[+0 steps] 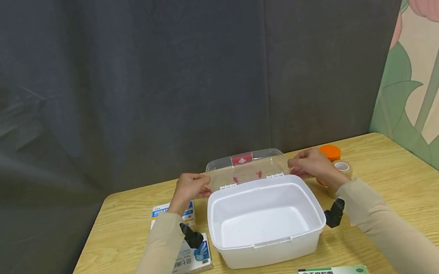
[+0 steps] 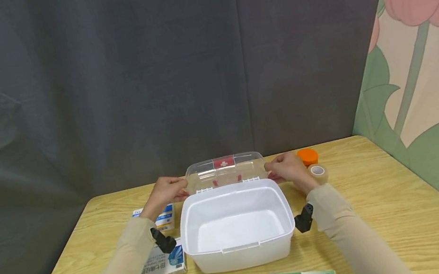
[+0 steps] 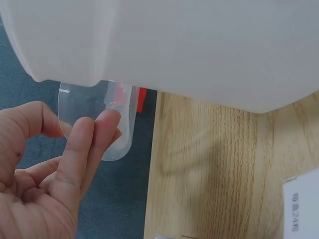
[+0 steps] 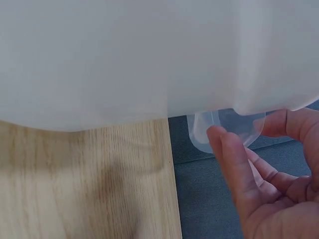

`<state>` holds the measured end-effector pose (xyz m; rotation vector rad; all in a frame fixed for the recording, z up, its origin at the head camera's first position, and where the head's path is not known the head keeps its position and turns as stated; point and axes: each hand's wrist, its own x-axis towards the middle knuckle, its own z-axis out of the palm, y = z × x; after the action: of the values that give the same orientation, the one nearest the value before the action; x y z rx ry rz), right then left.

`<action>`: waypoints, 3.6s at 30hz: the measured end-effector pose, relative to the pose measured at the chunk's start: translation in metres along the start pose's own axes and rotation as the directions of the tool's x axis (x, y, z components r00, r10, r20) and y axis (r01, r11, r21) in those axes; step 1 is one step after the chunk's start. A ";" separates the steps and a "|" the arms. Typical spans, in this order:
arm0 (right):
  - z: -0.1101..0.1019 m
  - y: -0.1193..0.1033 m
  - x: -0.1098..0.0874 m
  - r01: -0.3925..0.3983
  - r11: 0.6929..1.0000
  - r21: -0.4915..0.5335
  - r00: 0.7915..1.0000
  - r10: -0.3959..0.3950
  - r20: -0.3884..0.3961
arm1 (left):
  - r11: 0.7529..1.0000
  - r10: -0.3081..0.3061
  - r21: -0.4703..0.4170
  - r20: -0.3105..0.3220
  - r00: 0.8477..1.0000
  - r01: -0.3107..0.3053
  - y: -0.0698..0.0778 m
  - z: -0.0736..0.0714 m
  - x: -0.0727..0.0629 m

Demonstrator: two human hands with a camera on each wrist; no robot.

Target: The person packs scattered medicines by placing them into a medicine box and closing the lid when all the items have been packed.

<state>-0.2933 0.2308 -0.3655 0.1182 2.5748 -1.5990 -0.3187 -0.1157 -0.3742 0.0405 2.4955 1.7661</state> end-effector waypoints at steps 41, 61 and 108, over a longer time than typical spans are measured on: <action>-0.002 0.005 0.004 -0.030 0.999 -0.040 0.999 0.032 0.042 | 1.000 -0.020 0.001 0.005 1.000 0.020 -0.007 0.001 -0.001; -0.009 0.002 0.001 -0.003 1.000 0.015 0.997 0.002 0.075 | 0.998 -0.003 -0.061 0.030 1.000 0.005 -0.005 -0.006 0.003; -0.107 0.046 -0.020 0.552 0.763 0.336 0.834 -0.499 -0.236 | 0.884 0.413 0.135 0.226 0.882 -0.448 -0.020 0.004 -0.102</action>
<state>-0.2736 0.3467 -0.3563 -0.5471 2.4697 -2.3675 -0.2160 -0.1253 -0.3889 0.8029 2.6375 1.5521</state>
